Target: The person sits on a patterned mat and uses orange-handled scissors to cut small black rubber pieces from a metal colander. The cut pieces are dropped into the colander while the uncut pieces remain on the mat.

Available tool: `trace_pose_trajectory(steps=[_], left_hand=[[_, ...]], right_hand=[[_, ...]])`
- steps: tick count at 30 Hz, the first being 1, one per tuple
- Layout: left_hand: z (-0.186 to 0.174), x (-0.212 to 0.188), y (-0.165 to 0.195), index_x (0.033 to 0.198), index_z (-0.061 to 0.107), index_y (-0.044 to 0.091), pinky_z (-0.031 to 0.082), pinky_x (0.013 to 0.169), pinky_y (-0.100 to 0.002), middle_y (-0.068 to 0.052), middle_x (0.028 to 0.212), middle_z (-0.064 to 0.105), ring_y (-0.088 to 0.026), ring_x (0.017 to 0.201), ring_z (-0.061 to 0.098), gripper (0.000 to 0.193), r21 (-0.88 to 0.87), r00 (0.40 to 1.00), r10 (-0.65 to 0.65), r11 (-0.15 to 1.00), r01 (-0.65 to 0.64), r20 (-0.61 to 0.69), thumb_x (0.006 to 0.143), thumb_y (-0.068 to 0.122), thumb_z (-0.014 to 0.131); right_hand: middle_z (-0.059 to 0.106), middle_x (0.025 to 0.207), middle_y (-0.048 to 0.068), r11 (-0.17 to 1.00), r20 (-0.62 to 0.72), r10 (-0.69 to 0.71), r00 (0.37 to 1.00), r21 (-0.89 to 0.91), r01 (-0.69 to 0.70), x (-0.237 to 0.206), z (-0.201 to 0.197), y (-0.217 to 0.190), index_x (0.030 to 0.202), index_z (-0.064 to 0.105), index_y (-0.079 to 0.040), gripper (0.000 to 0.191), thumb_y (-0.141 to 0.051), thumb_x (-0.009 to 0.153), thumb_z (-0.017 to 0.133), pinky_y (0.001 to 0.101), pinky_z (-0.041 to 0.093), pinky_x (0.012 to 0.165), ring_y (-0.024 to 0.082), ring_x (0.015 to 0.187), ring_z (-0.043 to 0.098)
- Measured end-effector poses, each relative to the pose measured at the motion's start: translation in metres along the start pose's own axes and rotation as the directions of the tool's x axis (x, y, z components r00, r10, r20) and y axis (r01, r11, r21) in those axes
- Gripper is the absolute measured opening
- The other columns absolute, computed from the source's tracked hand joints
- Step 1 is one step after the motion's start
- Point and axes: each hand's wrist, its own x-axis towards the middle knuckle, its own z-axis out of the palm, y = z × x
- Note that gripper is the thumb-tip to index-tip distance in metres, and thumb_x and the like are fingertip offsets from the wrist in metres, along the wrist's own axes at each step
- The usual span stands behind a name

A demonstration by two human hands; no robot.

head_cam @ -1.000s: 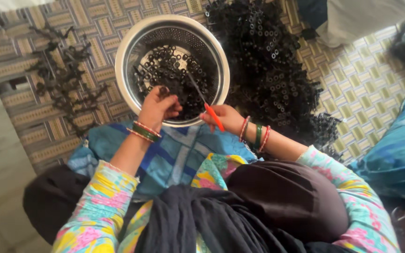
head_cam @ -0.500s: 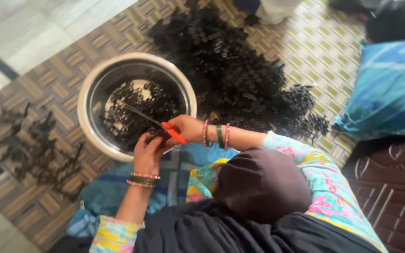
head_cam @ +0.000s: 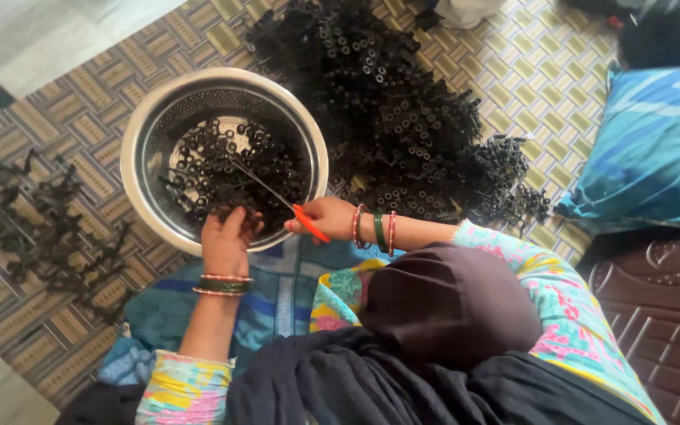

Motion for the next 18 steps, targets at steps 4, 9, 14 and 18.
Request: trace_pose_trajectory(steps=[4,9,14,18], left_hand=[[-0.015,0.007,0.012,0.114,0.062,0.008,0.062,0.077,-0.036,-0.006,0.103,0.070,-0.021,0.087,0.070,0.019,-0.139,0.999,-0.046,0.989,0.047,0.014,0.096,0.002,0.060],[-0.030,0.019,0.011,0.114,0.062,0.005,0.062,0.083,-0.036,-0.006,0.106,0.069,-0.020,0.094,0.070,0.020,-0.174,0.998,0.045,0.984,-0.036,0.047,0.096,-0.003,0.064],[-0.038,0.029,0.005,0.117,0.056,0.008,0.063,0.072,-0.033,-0.007,0.104,0.067,-0.020,0.087,0.070,0.021,-0.049,0.999,-0.017,0.999,0.019,0.027,0.098,0.002,0.063],[-0.036,0.035,-0.003,0.120,0.050,0.008,0.065,0.073,-0.033,-0.006,0.110,0.065,-0.018,0.091,0.071,0.030,0.017,0.995,0.070,0.997,-0.071,0.072,0.094,-0.001,0.063]], right_hand=[[0.073,0.074,0.011,0.933,0.040,-0.064,0.997,-0.351,0.074,0.002,0.001,0.003,0.104,0.070,-0.008,0.063,-0.068,0.088,0.058,0.0442,0.051,0.064,0.033,0.072,0.071],[0.073,0.082,0.015,0.827,0.050,-0.168,0.985,-0.537,0.168,0.018,0.007,0.012,0.123,0.068,-0.007,0.070,-0.066,0.087,0.061,0.0479,0.054,0.068,0.038,0.077,0.071],[0.073,0.081,0.013,0.842,0.088,-0.090,0.992,-0.526,0.123,0.036,0.010,0.020,0.118,0.070,-0.007,0.071,-0.069,0.085,0.064,0.0468,0.054,0.068,0.036,0.078,0.071],[0.074,0.079,0.012,0.855,0.029,-0.159,0.987,-0.496,0.152,0.047,0.012,0.022,0.123,0.068,-0.006,0.070,-0.064,0.084,0.066,0.0460,0.054,0.064,0.035,0.074,0.071]])
